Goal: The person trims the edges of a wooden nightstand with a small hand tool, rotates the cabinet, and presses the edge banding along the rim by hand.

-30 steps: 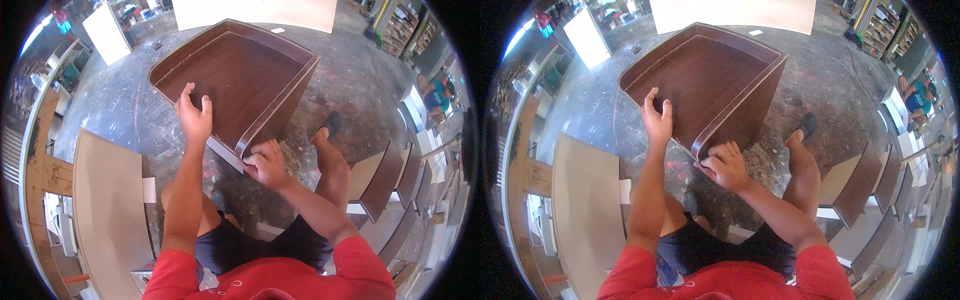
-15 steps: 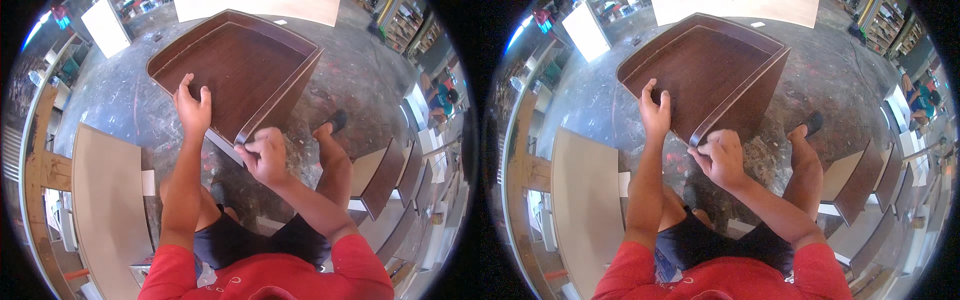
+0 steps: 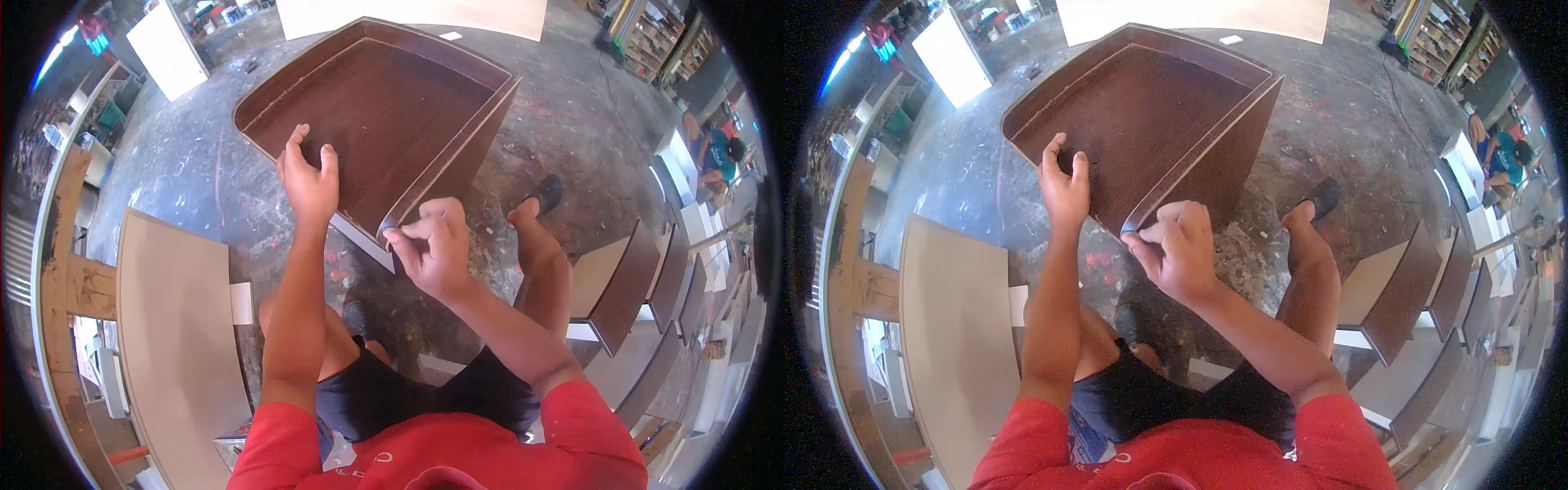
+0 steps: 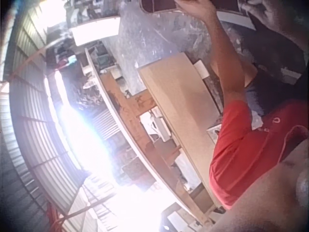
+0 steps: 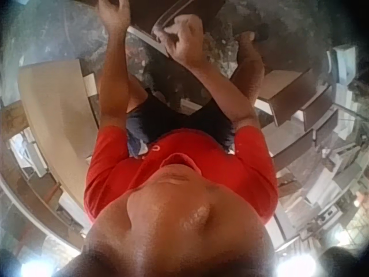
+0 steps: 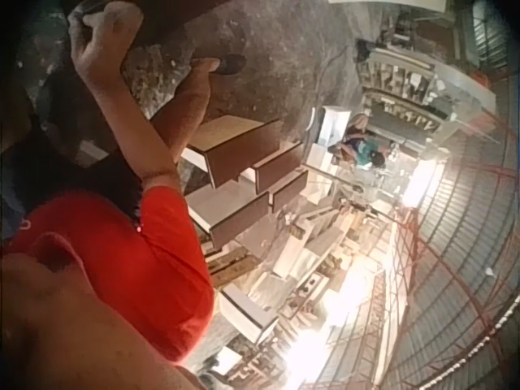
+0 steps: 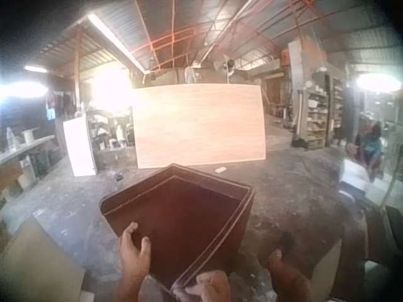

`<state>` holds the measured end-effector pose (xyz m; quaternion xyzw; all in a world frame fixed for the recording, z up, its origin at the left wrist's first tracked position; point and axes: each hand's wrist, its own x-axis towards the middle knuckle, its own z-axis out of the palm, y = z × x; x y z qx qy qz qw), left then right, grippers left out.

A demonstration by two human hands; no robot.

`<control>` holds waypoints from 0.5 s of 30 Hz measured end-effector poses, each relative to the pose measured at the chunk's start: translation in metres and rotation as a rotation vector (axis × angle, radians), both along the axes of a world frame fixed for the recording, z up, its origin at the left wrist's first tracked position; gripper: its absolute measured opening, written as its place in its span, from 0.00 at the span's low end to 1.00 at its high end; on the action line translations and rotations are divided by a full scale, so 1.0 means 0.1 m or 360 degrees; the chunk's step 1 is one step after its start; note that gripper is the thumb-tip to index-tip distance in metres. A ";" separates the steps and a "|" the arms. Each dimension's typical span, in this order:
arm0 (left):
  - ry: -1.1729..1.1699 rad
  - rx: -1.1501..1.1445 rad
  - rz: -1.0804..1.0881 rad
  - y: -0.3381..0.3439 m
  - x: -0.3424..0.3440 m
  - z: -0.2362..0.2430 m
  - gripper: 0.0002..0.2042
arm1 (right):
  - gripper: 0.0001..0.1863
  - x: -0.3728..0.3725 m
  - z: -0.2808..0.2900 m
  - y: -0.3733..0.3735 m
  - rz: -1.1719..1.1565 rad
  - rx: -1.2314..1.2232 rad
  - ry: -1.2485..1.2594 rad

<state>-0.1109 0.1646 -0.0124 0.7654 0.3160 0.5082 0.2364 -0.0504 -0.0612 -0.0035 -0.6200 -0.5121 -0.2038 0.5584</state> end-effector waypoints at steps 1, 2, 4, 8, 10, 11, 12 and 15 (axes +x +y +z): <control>-0.0011 0.0007 -0.0012 0.00 0.02 0.02 0.24 | 0.16 0.00 -0.04 -0.01 0.0031 -0.0016 -0.0103; -0.0017 0.0006 -0.0021 0.00 0.02 0.00 0.24 | 0.16 0.01 -0.06 -0.03 0.0061 -0.0032 -0.0205; 0.0035 -0.0038 0.0021 0.00 -0.03 -0.03 0.24 | 0.16 0.03 -0.05 -0.02 0.0068 -0.0035 -0.0177; 0.0049 0.0029 0.0025 -0.05 0.02 0.00 0.22 | 0.15 0.11 0.03 -0.01 0.0015 0.0012 -0.0033; 0.0005 -0.0052 -0.0014 -0.01 0.01 -0.01 0.24 | 0.15 0.08 -0.01 0.02 0.0042 0.0036 -0.0006; 0.0007 -0.0045 -0.0016 0.02 0.00 -0.01 0.24 | 0.15 0.08 0.01 0.02 0.0040 0.0042 -0.0004; 0.0001 -0.0052 -0.0026 0.01 -0.01 -0.01 0.23 | 0.15 0.08 0.03 0.00 0.0045 0.0006 -0.0020; 0.0012 -0.0071 -0.0033 -0.03 0.02 0.04 0.23 | 0.14 0.21 0.08 0.04 0.0027 0.0041 0.0005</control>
